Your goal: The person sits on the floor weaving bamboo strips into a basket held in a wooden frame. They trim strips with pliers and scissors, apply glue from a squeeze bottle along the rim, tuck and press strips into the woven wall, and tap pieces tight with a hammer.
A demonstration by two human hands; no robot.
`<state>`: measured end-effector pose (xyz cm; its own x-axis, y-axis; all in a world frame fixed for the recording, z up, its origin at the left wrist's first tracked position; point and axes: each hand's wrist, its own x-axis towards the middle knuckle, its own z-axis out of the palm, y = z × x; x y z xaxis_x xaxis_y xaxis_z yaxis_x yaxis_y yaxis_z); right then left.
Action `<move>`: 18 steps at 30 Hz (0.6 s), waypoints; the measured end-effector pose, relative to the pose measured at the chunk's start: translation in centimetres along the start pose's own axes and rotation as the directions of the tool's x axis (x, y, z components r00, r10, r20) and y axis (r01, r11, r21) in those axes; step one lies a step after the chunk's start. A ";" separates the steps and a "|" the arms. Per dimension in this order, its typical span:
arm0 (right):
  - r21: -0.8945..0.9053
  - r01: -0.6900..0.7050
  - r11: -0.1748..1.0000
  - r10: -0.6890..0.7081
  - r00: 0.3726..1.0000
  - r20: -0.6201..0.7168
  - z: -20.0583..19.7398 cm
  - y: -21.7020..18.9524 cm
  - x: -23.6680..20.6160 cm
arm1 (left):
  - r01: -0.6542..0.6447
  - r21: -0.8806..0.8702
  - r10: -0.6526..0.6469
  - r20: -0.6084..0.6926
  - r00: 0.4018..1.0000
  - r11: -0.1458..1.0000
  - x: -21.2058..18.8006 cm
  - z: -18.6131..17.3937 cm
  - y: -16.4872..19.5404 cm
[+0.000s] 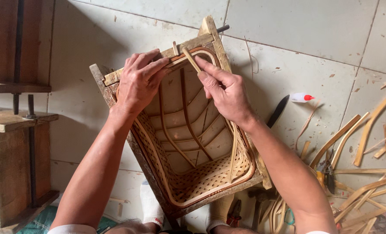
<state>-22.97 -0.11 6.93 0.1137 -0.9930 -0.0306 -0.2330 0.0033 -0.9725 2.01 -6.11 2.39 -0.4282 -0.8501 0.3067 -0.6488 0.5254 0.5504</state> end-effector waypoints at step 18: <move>-0.175 -0.049 0.983 0.075 0.987 0.142 1.6 1.2 1.3 | -0.069 0.079 0.061 0.097 0.993 0.995 0.3 0.3 -1.3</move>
<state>-21.57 -1.26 5.40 0.2322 -0.9632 -0.1355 -0.4040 0.0313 -0.9142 2.52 -7.03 1.51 -0.5260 -0.8087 0.2633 -0.6653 0.5841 0.4651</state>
